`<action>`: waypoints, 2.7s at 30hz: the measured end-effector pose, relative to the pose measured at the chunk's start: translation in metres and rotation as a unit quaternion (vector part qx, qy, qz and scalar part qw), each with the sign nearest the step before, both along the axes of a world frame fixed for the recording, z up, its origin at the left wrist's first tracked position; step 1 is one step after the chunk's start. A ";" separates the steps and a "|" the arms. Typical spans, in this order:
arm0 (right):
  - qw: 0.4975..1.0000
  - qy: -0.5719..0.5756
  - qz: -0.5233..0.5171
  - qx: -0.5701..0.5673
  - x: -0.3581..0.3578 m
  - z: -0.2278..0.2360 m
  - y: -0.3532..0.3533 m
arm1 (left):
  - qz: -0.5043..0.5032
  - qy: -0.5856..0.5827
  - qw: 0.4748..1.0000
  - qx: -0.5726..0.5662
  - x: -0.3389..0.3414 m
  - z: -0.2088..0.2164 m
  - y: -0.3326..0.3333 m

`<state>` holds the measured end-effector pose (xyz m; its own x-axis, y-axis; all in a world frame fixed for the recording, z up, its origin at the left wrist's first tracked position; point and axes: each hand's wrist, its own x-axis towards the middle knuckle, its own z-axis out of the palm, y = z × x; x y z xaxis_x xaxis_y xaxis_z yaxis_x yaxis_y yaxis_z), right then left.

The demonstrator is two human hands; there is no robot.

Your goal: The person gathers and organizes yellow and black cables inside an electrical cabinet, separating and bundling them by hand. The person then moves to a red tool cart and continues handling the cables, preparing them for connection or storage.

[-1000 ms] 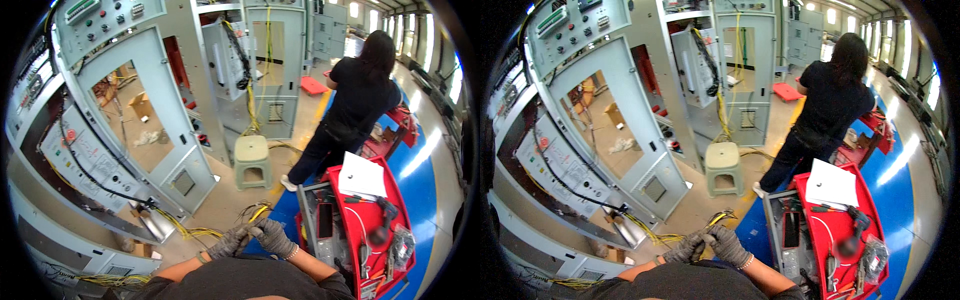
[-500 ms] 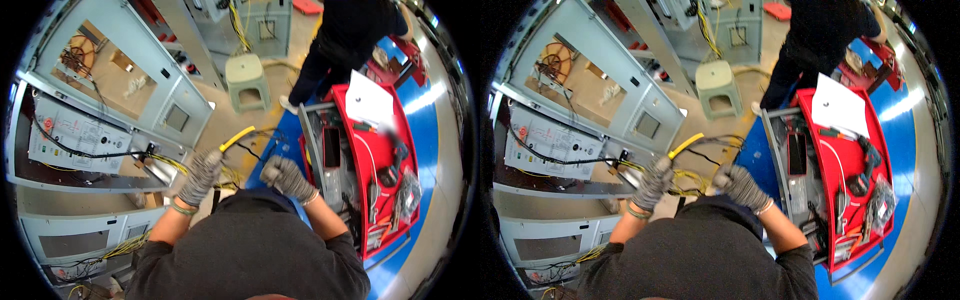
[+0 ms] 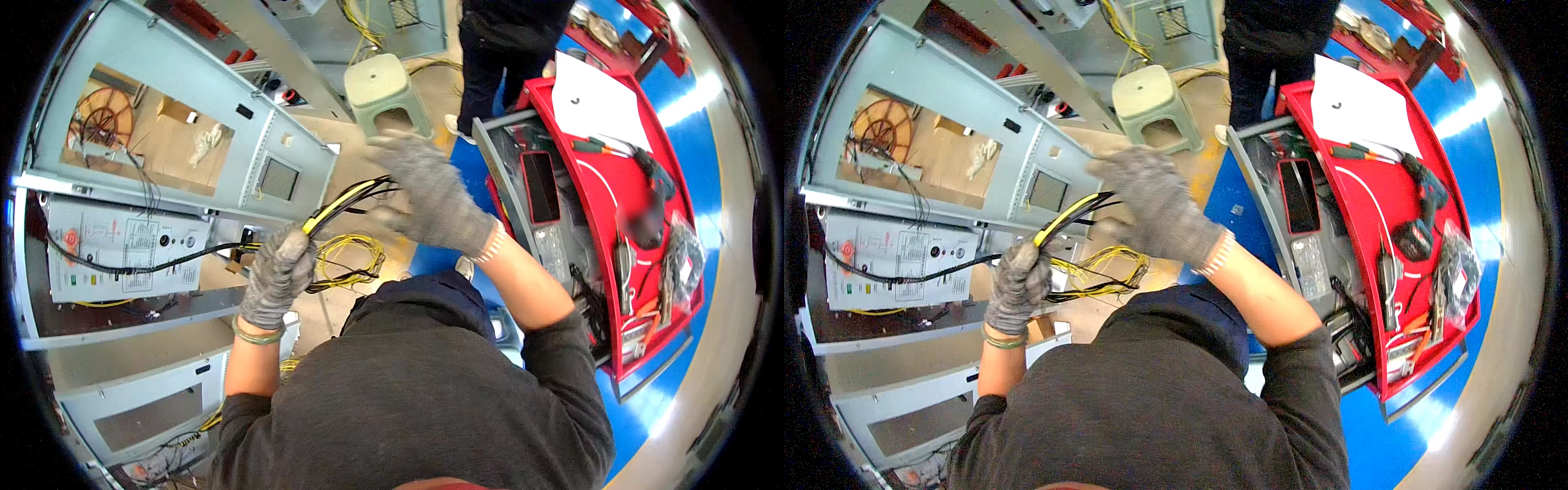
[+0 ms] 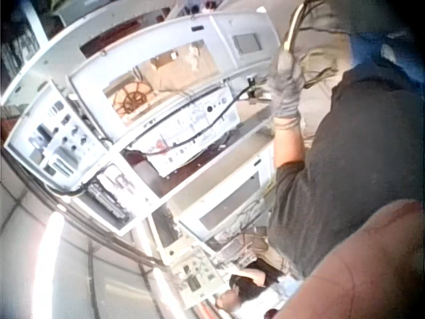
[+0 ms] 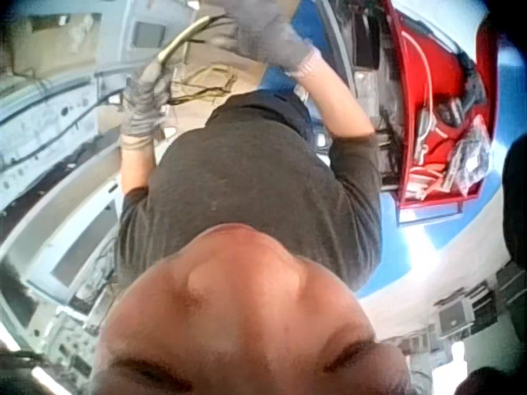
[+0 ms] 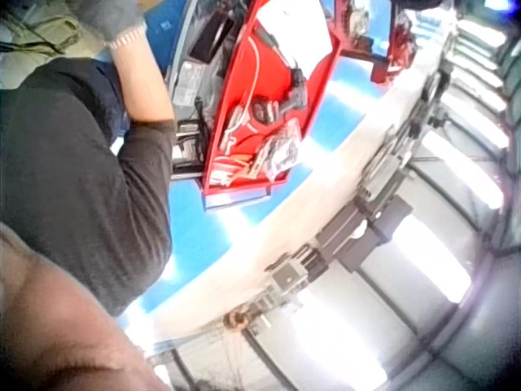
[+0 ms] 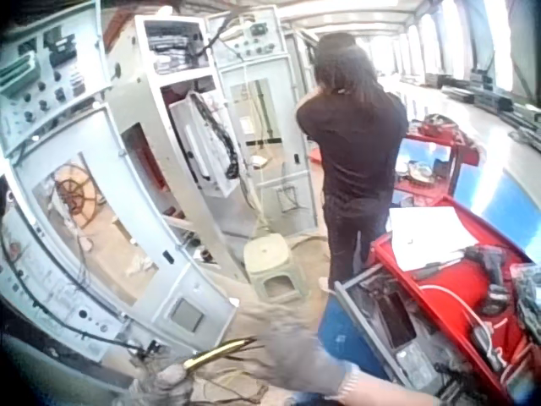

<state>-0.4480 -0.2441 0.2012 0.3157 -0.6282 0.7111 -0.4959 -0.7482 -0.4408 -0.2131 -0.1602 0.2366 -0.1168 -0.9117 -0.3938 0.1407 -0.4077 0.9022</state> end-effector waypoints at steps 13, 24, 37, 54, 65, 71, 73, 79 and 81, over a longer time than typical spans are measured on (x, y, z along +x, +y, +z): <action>0.935 -0.060 0.084 0.339 -0.015 -0.137 -0.061 | 0.003 0.108 0.987 -0.117 0.117 0.052 0.015; 0.841 -0.048 0.080 0.533 -0.060 -0.140 -0.021 | -0.038 0.155 0.979 -0.127 0.154 0.064 -0.002; 0.933 -0.037 -0.151 0.325 -0.099 -0.094 0.031 | 0.079 -0.144 0.981 -0.098 0.155 0.033 -0.011; 0.868 -0.015 -0.120 0.481 -0.215 0.018 0.123 | -0.001 -0.094 0.994 -0.052 0.147 -0.023 -0.050; 0.820 0.031 -0.274 0.502 -0.313 -0.009 0.118 | -0.104 -0.140 0.984 0.023 0.056 -0.067 -0.037; 0.788 0.003 -0.310 0.532 -0.358 0.004 0.093 | -0.137 -0.099 0.982 0.080 0.008 -0.093 -0.024; 0.820 0.045 -0.334 0.462 -0.382 0.006 0.086 | -0.127 -0.090 0.983 0.093 -0.017 -0.107 -0.021; 0.750 0.279 -0.589 0.114 -0.414 -0.010 0.087 | -0.241 -0.054 0.964 0.099 -0.128 -0.126 -0.013; 0.774 0.179 -0.592 0.136 -0.403 -0.008 0.109 | -0.244 -0.047 0.963 0.106 -0.136 -0.133 -0.014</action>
<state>-0.8512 -0.1351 0.1930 -0.4487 -0.7396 0.5016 -0.8902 0.4196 -0.1777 -0.3491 -0.1745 0.1033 -0.4655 -0.6549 -0.5954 -0.1929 -0.5815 0.7904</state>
